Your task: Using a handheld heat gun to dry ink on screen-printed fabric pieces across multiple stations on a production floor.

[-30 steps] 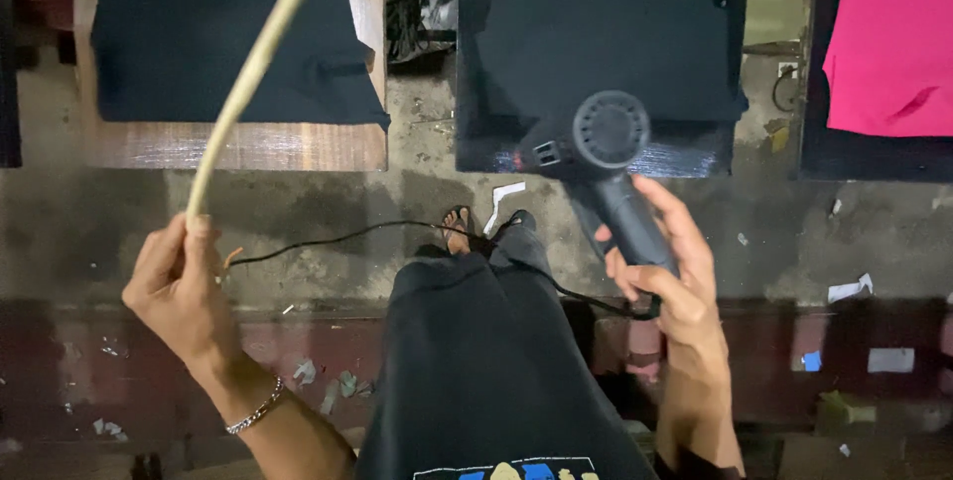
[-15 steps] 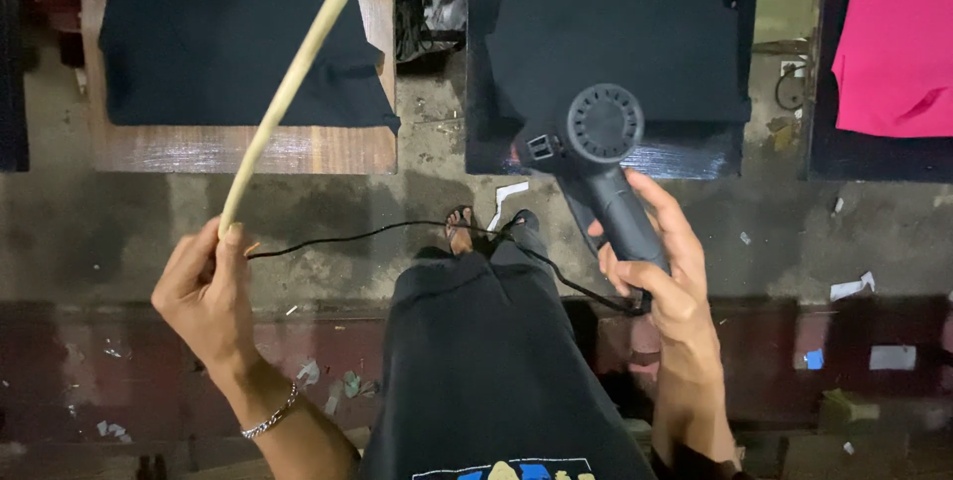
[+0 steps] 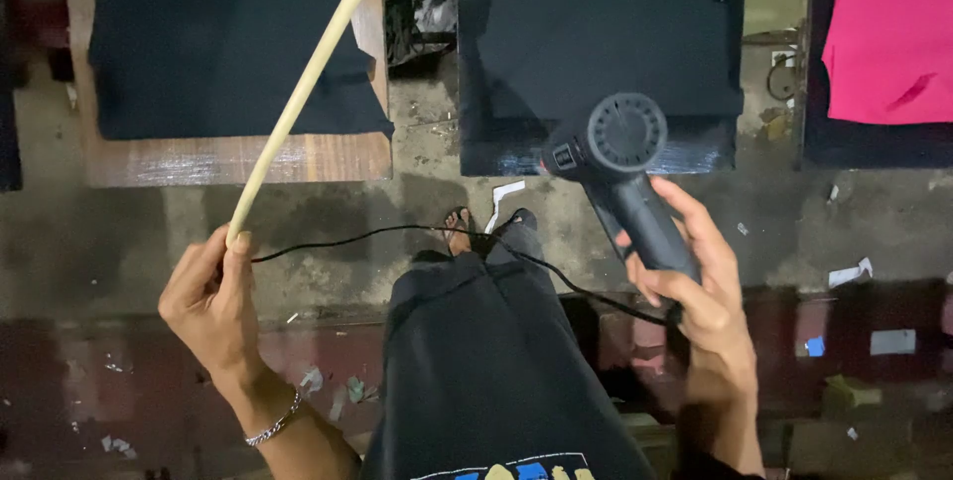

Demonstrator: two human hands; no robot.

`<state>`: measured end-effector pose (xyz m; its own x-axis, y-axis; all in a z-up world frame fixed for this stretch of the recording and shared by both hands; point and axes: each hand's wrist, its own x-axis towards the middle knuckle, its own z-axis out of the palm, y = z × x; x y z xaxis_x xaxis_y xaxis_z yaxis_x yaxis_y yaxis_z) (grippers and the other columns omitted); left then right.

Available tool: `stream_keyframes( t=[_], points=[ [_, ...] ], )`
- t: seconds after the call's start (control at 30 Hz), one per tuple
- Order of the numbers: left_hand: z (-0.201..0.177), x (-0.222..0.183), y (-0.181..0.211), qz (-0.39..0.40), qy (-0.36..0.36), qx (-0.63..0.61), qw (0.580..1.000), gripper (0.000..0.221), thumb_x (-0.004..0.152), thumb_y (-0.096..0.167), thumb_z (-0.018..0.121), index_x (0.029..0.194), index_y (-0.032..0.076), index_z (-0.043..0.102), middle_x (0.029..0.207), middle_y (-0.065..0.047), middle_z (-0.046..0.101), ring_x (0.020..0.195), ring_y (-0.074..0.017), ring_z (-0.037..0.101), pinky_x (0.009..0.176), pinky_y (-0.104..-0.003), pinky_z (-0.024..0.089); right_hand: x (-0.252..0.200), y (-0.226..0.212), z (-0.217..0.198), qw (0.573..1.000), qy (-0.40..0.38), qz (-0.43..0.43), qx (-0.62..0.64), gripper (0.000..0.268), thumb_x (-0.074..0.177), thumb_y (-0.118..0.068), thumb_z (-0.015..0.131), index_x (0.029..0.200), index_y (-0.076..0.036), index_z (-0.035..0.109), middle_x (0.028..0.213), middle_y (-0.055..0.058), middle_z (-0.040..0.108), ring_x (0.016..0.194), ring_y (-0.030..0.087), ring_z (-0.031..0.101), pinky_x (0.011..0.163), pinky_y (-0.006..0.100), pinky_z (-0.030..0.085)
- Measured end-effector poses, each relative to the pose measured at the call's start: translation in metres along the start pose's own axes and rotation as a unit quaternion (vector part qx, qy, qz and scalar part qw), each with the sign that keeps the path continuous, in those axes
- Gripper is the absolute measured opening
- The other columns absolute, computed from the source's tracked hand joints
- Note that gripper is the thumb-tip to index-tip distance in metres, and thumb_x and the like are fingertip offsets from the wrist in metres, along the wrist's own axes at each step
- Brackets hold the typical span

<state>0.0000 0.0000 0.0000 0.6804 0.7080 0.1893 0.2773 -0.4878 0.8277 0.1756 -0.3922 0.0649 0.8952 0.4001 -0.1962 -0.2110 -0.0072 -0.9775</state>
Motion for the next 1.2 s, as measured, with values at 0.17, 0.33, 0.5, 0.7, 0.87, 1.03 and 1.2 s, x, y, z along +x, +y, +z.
stream_keyframes(
  t=[0.17,0.33,0.5,0.7,0.87,1.03,1.2],
  points=[
    [0.005,0.003,-0.008,0.012,-0.013,0.009,1.000,0.020,0.112,0.008,0.072,0.127,-0.005,0.075,0.074,0.000,0.043,0.070,-0.0104,0.032,0.062,-0.027,0.024,0.002,0.008,-0.004,1.000,0.019,-0.004,-0.005,0.086,0.071,0.001,0.053,0.155,-0.002,0.037,0.096,0.030,0.063,0.044,0.017,0.046,0.055,0.030,0.047],
    [0.009,0.009,-0.002,0.008,-0.010,-0.018,1.000,0.025,0.112,0.015,0.072,0.126,-0.006,0.075,0.074,0.000,0.041,0.071,-0.0104,0.031,0.063,-0.028,0.024,-0.008,-0.014,-0.002,0.997,0.051,0.026,-0.058,0.082,0.073,0.001,0.049,0.154,-0.002,0.038,0.096,0.023,0.062,0.049,0.017,0.043,0.052,0.028,0.040],
    [0.014,0.010,-0.003,-0.002,-0.032,-0.009,0.999,0.018,0.111,0.016,0.073,0.118,-0.001,0.077,0.076,0.000,0.048,0.071,-0.0086,0.033,0.062,-0.026,0.025,-0.002,0.004,-0.010,0.998,0.058,-0.011,-0.034,0.086,0.071,0.001,0.048,0.156,-0.002,0.036,0.095,0.030,0.061,0.044,0.016,0.042,0.060,0.034,0.047],
    [0.014,0.013,0.000,-0.001,-0.033,-0.009,0.999,0.020,0.111,0.020,0.073,0.116,0.002,0.078,0.075,0.002,0.047,0.071,-0.0079,0.033,0.063,-0.026,0.024,-0.011,0.001,-0.020,0.997,0.065,-0.016,-0.035,0.084,0.073,0.001,0.050,0.156,-0.001,0.034,0.094,0.029,0.061,0.045,0.016,0.042,0.055,0.031,0.043],
    [0.017,0.015,-0.001,-0.009,-0.037,-0.015,0.999,0.017,0.110,0.015,0.074,0.120,0.002,0.077,0.074,0.003,0.042,0.071,-0.0078,0.031,0.063,-0.026,0.023,-0.003,0.005,-0.017,0.996,0.081,-0.032,-0.023,0.079,0.078,0.003,0.049,0.156,-0.004,0.036,0.100,0.029,0.062,0.046,0.017,0.044,0.058,0.034,0.045],
    [0.018,0.016,0.001,-0.035,-0.046,-0.008,0.998,0.015,0.113,0.017,0.071,0.110,0.004,0.078,0.079,0.000,0.049,0.072,-0.0077,0.037,0.063,-0.025,0.028,-0.014,0.001,-0.026,0.994,0.097,-0.007,-0.045,0.084,0.071,0.004,0.047,0.154,0.001,0.036,0.082,0.027,0.058,0.046,0.017,0.041,0.056,0.033,0.043],
    [0.024,0.019,0.005,-0.031,-0.048,-0.009,0.998,0.020,0.112,0.017,0.072,0.119,-0.001,0.077,0.076,-0.001,0.053,0.067,-0.0073,0.035,0.061,-0.024,0.024,-0.007,0.006,-0.026,0.993,0.098,-0.037,-0.050,0.080,0.077,0.001,0.048,0.156,-0.001,0.035,0.091,0.028,0.061,0.045,0.017,0.044,0.058,0.034,0.045]
  ],
)
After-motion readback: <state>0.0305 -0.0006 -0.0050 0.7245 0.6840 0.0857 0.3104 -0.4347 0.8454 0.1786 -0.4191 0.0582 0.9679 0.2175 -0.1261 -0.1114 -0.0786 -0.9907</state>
